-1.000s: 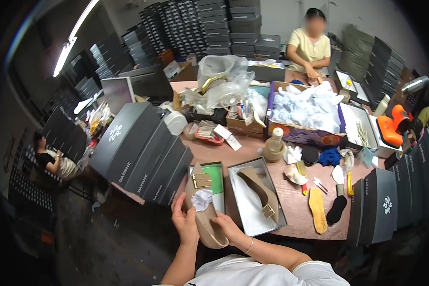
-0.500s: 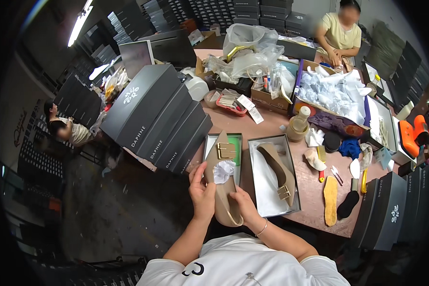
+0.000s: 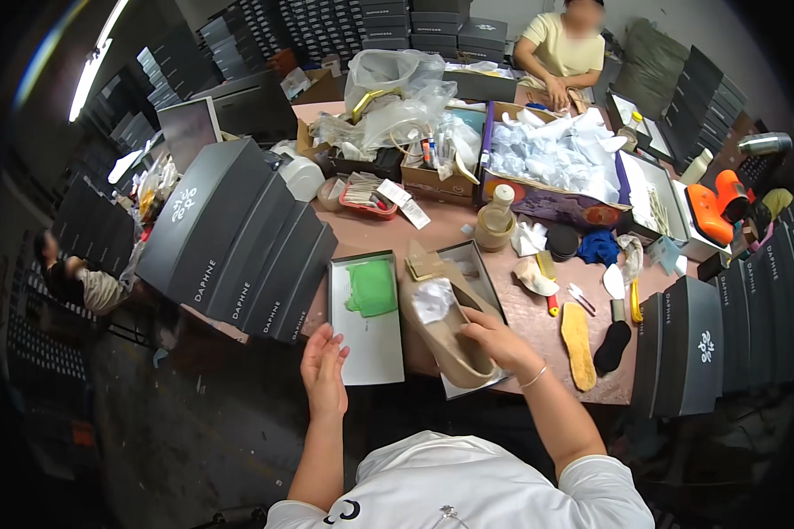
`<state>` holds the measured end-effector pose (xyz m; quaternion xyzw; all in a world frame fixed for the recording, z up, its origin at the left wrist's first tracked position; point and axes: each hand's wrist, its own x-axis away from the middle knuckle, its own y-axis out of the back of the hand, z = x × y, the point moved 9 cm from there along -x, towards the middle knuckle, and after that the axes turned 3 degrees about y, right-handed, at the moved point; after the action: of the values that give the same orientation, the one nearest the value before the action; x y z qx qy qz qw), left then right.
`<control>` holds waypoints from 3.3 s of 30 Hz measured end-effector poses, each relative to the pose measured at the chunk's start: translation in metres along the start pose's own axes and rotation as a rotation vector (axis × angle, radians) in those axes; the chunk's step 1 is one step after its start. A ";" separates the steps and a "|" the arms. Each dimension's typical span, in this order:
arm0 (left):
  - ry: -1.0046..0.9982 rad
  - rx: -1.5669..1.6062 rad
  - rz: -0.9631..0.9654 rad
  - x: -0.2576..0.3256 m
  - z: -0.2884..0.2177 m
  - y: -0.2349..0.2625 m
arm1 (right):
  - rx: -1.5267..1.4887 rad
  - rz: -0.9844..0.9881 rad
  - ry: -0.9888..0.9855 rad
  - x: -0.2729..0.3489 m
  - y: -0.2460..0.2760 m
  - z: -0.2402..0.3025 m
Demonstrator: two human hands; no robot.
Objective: Inspect, clean, and pack shoes into boxes at a factory workstation.
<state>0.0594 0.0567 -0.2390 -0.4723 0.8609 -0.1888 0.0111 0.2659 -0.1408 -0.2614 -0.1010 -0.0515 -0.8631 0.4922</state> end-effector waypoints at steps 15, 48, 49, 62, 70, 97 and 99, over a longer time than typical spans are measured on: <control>-0.717 -1.226 0.898 0.054 0.088 -0.157 | 1.279 -0.078 0.226 -0.005 -0.005 0.029; 0.227 -0.153 0.595 0.043 0.093 -0.100 | -0.100 -0.340 0.026 0.061 0.082 -0.004; 0.215 -0.265 0.535 0.038 0.096 -0.091 | 0.099 -0.358 0.030 0.063 0.089 -0.006; 0.940 -0.118 0.615 -0.035 0.232 -0.061 | 0.252 -0.534 -0.072 0.015 0.092 -0.105; 0.515 -0.103 0.834 0.055 0.092 -0.112 | -0.069 -0.624 0.518 0.156 0.014 -0.016; -0.210 -1.149 1.745 0.287 0.188 -0.226 | -0.565 -2.135 -0.856 0.860 -0.030 -0.571; -0.295 -1.148 1.707 0.285 0.177 -0.208 | -0.785 -1.885 -0.792 0.718 0.026 -0.528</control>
<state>0.1052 -0.3324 -0.2885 0.3418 0.8593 0.3799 0.0197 -0.1324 -0.8564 -0.6149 -0.4411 0.0160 -0.7558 -0.4836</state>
